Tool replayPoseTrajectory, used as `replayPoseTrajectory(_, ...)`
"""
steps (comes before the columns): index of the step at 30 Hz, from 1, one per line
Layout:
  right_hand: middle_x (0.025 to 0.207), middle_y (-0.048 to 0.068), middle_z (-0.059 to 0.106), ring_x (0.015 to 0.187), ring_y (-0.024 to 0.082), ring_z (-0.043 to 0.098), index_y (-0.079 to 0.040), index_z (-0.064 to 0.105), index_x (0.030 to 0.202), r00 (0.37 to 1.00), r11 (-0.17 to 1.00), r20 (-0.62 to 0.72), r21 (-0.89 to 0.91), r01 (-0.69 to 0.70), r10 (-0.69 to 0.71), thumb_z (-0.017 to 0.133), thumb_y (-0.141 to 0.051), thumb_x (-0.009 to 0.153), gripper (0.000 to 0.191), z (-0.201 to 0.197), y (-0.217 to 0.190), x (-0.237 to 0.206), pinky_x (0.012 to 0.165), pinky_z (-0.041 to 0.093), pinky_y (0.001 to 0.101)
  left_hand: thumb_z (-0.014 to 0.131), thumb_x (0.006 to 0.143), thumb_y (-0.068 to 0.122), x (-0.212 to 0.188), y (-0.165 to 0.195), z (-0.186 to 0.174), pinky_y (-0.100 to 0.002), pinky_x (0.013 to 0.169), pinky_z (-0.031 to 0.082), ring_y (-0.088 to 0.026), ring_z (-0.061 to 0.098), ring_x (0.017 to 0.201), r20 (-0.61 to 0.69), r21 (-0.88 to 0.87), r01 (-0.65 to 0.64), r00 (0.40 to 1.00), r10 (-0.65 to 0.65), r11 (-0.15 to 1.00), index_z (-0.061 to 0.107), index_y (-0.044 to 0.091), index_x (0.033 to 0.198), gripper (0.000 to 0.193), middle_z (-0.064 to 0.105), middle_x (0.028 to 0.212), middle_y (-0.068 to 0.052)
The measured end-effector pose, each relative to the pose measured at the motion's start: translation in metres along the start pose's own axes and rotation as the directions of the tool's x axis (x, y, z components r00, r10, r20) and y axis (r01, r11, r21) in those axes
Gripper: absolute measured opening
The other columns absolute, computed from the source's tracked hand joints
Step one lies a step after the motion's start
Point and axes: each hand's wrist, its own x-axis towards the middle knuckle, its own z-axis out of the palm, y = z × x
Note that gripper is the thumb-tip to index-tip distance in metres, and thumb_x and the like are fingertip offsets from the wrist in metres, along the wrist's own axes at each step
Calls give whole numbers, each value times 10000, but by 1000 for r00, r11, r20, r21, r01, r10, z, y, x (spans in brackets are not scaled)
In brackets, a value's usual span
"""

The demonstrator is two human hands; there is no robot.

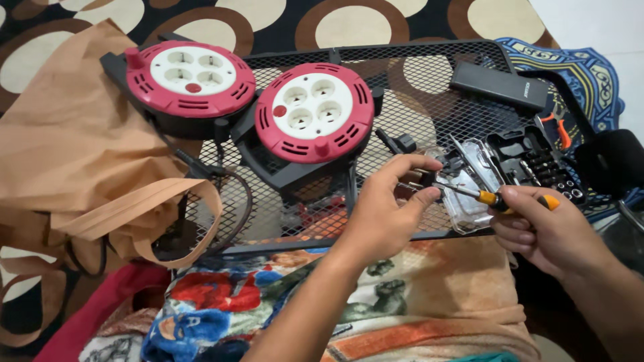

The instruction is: The person sits at a mesh table and services pink multi-socket extension cord reels. They handle a black plug, use a screwdriver to work on it, reposition the extension reels on the table, and sort through a toolkit of screwdriver bits and small parts.

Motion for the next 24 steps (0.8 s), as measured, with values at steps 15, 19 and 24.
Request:
replayPoseTrajectory(15,614,-47,345,485,68,270,24,586,1008,988,987,-43,-70,142,-146,540,-117,1050,155,9,-2,-2,435,220,267,688,964,-36,2,-12,-7,-273,887,529,-97,599,985,1,-232,9,1000,-9,973,646,-1,1254,295,620,1100,-30)
replayPoseTrajectory(19,628,-39,351,505,71,276,19,578,963,995,995,-51,-55,85,-88,518,-161,1066,216,11,-5,-3,445,214,265,659,968,-65,2,-14,-7,-279,937,538,-99,630,1046,37,-343,14,999,-1,939,608,-11,1300,340,667,1151,-46)
replayPoseTrajectory(24,603,-67,311,476,56,265,-36,621,1004,998,1000,-68,5,3,-2,504,-236,1049,236,25,-11,-13,420,212,242,647,947,-99,-3,-9,-11,-278,961,537,-99,635,1078,62,-350,-7,998,30,937,608,-22,1309,372,662,1190,-48)
